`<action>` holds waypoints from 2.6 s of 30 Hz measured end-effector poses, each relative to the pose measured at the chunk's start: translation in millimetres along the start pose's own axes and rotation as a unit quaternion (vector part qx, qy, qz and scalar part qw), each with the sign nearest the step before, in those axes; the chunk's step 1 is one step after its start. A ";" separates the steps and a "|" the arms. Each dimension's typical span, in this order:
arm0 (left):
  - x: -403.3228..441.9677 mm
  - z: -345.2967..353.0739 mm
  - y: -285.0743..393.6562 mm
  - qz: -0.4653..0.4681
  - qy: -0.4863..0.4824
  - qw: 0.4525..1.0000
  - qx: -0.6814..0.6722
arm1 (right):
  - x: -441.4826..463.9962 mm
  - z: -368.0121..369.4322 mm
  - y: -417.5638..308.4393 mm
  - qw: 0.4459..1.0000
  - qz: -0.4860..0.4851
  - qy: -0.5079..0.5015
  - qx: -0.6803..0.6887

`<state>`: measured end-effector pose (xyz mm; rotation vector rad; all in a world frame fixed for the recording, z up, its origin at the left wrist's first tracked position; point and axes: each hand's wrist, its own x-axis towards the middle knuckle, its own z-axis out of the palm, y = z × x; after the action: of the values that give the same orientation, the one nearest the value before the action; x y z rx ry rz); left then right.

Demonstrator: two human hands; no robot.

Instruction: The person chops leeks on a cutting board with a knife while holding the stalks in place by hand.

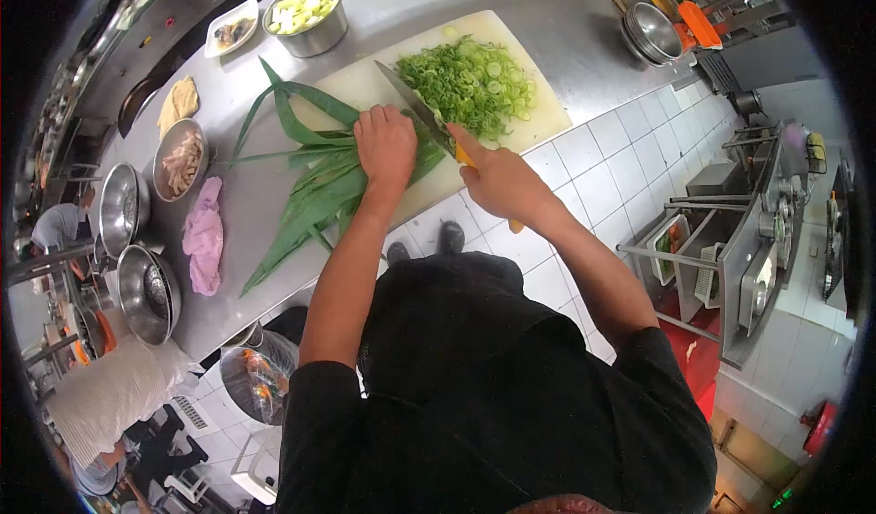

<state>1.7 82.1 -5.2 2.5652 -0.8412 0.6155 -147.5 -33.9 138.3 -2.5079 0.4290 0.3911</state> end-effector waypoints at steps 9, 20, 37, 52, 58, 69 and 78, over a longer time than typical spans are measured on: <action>0.3 -3.2 2.8 -0.005 -0.025 1.000 0.011 | -22.3 26.8 5.8 1.000 0.002 -0.001 -0.024; -0.7 -2.1 -0.4 0.011 0.013 1.000 -0.025 | 9.1 -6.2 -4.9 0.999 -0.040 -0.012 0.000; 0.0 -0.5 -1.7 0.002 0.013 0.999 -0.030 | 40.3 14.0 7.0 0.998 -0.041 -0.024 0.039; -2.0 -1.1 0.9 -0.014 -0.025 1.000 -0.007 | 13.7 50.1 22.9 0.999 -0.026 -0.014 0.026; -4.5 0.8 -2.9 0.003 0.003 1.000 -0.030 | 30.8 -5.7 -3.6 0.997 -0.033 -0.051 0.037; -3.4 0.6 -3.4 0.004 -0.011 0.999 -0.048 | -31.9 -14.0 -14.1 0.997 0.010 -0.067 -0.024; 1.5 0.0 -1.0 0.008 -0.012 0.999 -0.037 | 43.3 40.1 19.7 0.999 -0.046 0.005 0.010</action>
<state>3.4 82.2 -4.6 2.5053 -0.8772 0.5492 -123.1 -36.0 81.2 -2.5009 0.3191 0.3383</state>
